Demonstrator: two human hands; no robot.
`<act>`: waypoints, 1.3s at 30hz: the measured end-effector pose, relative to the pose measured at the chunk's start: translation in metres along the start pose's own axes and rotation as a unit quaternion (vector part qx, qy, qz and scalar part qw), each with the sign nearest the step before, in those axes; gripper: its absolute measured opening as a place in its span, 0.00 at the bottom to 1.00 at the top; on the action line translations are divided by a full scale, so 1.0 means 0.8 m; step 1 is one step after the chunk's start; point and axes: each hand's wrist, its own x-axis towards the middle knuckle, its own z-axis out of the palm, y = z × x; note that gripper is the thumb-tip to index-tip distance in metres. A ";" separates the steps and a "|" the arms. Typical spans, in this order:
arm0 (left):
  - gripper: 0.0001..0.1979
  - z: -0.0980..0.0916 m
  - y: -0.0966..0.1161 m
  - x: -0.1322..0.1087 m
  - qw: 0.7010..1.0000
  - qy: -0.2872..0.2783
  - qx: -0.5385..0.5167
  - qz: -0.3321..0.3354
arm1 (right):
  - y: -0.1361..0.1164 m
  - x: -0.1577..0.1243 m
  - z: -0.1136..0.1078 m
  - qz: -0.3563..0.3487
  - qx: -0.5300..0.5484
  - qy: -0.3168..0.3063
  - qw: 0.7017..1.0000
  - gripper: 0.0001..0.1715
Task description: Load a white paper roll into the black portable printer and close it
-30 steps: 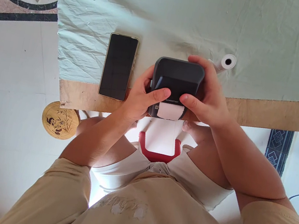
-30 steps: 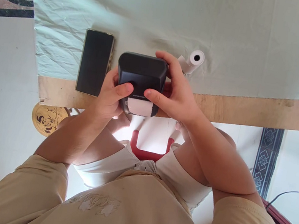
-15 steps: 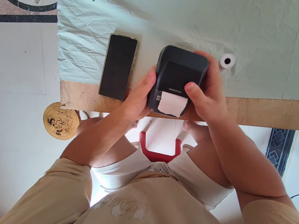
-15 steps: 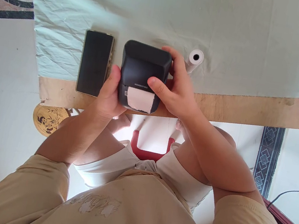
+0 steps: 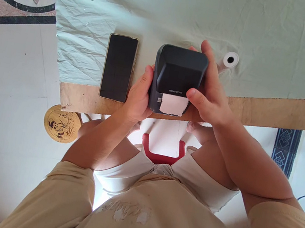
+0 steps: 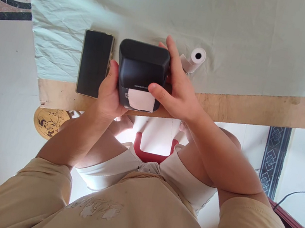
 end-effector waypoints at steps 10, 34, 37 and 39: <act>0.21 0.001 0.002 0.004 1.000 0.018 -0.002 0.024 | 0.004 -0.001 -0.007 0.019 -0.044 -0.029 0.998 0.59; 0.29 0.000 0.002 -0.003 0.997 -0.054 0.056 0.025 | -0.040 -0.004 -0.001 -0.064 -0.241 0.233 0.940 0.03; 0.28 -0.004 0.003 -0.001 0.995 -0.085 0.060 0.012 | -0.043 -0.005 -0.003 -0.033 -0.378 0.145 0.914 0.07; 0.27 -0.005 0.004 0.000 0.994 -0.098 0.058 0.008 | -0.046 -0.005 -0.003 -0.015 -0.427 0.108 0.897 0.09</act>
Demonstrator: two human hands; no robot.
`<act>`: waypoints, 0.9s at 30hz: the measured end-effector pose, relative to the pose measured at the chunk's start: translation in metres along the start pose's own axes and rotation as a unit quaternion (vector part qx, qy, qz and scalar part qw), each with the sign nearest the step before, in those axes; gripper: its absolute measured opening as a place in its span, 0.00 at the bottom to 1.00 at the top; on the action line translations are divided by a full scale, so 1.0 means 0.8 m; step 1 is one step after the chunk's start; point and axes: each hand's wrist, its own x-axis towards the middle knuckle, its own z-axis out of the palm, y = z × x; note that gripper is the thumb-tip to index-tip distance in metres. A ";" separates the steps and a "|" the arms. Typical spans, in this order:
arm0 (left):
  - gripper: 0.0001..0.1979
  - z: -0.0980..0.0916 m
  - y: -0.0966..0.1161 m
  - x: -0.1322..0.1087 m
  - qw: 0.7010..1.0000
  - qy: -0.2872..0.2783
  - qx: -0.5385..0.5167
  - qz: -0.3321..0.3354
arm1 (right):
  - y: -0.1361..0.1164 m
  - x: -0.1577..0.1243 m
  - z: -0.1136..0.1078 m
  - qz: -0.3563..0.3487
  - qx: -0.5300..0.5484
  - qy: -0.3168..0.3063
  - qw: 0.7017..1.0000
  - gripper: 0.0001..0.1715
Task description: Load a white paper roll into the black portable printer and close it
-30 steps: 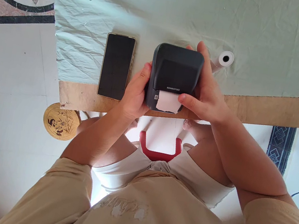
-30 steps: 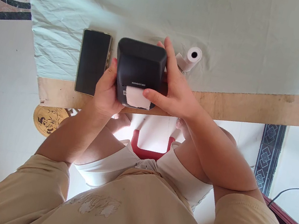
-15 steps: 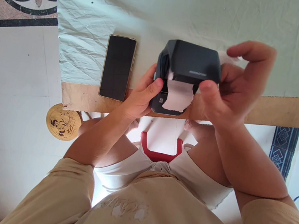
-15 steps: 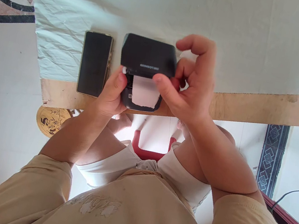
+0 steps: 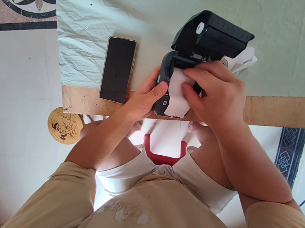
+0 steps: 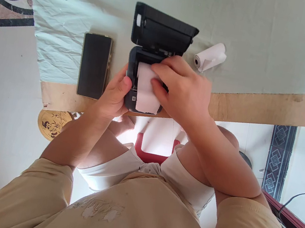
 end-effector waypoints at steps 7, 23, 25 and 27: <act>0.27 0.002 0.004 -0.005 0.999 -0.013 0.018 -0.032 | -0.003 0.003 -0.009 -0.002 -0.038 -0.062 0.997 0.13; 0.22 -0.011 -0.004 0.004 0.998 0.020 -0.057 -0.030 | 0.125 0.009 -0.044 0.134 0.537 0.172 0.815 0.21; 0.23 -0.011 -0.004 0.004 0.998 0.011 -0.051 -0.027 | 0.140 0.000 -0.046 0.149 0.528 0.203 0.811 0.15; 0.23 -0.010 -0.004 0.004 0.999 0.008 -0.046 -0.023 | 0.149 -0.010 -0.043 0.119 0.470 0.241 0.841 0.14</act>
